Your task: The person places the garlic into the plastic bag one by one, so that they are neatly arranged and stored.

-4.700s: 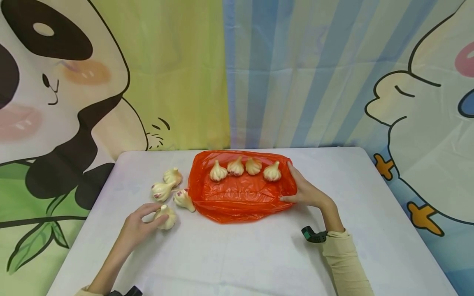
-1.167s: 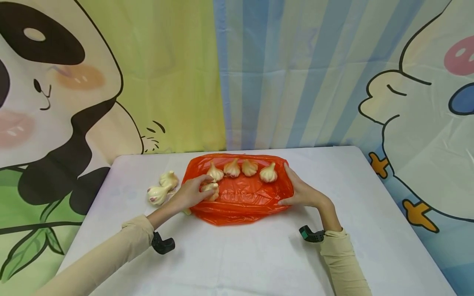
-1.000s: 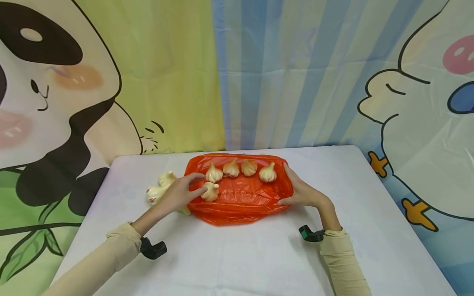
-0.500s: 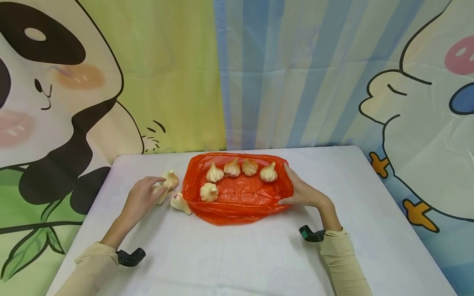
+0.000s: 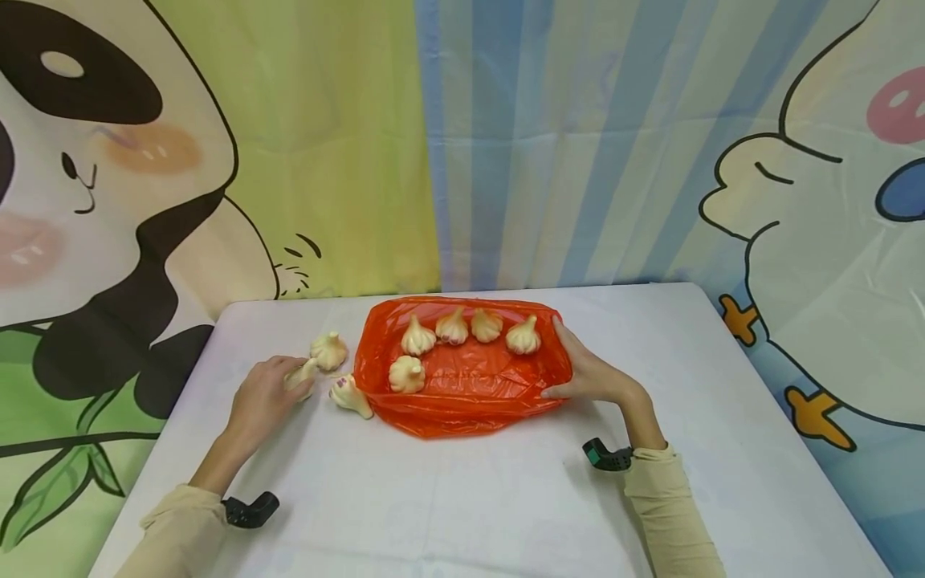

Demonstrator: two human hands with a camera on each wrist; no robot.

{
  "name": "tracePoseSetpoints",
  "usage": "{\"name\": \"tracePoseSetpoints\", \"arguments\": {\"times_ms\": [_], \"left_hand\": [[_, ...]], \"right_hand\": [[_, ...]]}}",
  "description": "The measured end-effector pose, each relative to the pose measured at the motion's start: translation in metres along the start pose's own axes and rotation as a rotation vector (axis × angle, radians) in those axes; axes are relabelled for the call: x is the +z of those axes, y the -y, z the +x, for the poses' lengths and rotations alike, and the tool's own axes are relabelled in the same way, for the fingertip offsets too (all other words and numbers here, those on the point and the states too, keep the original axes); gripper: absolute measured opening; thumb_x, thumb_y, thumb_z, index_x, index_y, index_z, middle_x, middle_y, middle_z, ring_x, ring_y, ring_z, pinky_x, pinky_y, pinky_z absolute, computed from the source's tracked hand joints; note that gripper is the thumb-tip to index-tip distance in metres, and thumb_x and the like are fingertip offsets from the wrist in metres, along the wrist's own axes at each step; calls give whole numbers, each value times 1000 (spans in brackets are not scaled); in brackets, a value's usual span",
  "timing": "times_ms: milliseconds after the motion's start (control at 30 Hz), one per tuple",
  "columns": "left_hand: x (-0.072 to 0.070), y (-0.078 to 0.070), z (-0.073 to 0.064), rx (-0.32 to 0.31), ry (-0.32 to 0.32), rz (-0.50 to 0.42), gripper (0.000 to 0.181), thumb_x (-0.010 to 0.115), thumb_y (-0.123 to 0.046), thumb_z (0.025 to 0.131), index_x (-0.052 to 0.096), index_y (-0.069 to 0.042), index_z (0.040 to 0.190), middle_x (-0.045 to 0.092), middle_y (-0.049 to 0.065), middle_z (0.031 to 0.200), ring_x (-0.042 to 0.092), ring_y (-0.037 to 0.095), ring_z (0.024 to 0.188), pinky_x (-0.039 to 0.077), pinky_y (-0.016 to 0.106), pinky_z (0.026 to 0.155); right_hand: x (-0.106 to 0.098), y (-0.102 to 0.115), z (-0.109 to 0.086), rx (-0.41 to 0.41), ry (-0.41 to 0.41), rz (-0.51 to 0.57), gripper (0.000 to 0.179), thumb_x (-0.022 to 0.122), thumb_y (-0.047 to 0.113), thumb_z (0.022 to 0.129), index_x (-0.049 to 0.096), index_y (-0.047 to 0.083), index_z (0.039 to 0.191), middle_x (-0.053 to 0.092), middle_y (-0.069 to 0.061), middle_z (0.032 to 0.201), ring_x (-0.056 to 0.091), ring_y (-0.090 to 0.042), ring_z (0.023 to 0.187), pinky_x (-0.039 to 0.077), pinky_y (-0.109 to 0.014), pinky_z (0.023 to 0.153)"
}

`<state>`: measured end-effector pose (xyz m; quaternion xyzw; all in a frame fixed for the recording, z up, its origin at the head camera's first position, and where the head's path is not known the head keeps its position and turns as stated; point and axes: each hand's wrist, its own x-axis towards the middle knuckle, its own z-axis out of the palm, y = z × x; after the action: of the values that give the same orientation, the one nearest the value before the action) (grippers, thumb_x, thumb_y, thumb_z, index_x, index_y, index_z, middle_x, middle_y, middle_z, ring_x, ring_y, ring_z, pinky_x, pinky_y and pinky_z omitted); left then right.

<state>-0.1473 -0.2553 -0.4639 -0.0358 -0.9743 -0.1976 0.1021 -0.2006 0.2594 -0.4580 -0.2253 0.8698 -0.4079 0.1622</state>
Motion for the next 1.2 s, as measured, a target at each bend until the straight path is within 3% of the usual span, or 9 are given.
{"name": "tracePoseSetpoints", "arguments": {"times_ms": [400, 533, 667, 800, 1000, 1200], "left_hand": [[-21, -6, 1, -19, -13, -84, 36, 65, -21, 92, 66, 5, 117, 66, 29, 116, 60, 49, 107, 46, 61, 86], [-29, -7, 1, -59, -48, -126, 40, 67, -24, 90, 66, 5, 118, 67, 29, 113, 66, 44, 95, 53, 42, 70], [-35, -9, -1, -90, -92, -215, 41, 68, -24, 90, 66, 5, 119, 67, 29, 113, 69, 44, 93, 44, 12, 63], [-40, -16, -3, -102, -124, -290, 43, 67, -26, 91, 65, 5, 120, 66, 28, 116, 67, 45, 97, 38, -1, 62], [-46, -35, -3, -128, -96, -363, 48, 69, -33, 90, 65, 3, 122, 66, 25, 119, 67, 42, 103, 44, 0, 64], [-51, -60, -1, -123, -70, -429, 47, 71, -32, 88, 66, 1, 122, 67, 24, 119, 69, 39, 98, 48, 4, 64]], "right_hand": [[2, -6, -1, -9, -1, 2, 121, 81, 25, 78, -12, 13, 155, -7, -12, 164, 2, -38, 151, 19, -61, 117], [2, -6, -1, -9, 0, 4, 122, 81, 25, 78, -12, 13, 155, -7, -11, 164, 1, -37, 151, 18, -61, 117], [1, -4, -1, -5, 1, 0, 121, 81, 25, 78, -12, 13, 155, -7, -12, 164, 2, -38, 151, 19, -61, 117], [0, -2, -1, -6, 3, 6, 121, 81, 24, 78, -12, 14, 155, -7, -12, 164, 3, -38, 151, 20, -61, 116], [-1, -2, -1, -10, 7, 15, 120, 80, 23, 79, -12, 14, 155, -7, -12, 164, 2, -38, 151, 20, -61, 116], [-1, -1, 0, -10, 3, 13, 121, 81, 23, 79, -12, 13, 155, -7, -12, 164, 2, -37, 151, 19, -61, 117]]}}
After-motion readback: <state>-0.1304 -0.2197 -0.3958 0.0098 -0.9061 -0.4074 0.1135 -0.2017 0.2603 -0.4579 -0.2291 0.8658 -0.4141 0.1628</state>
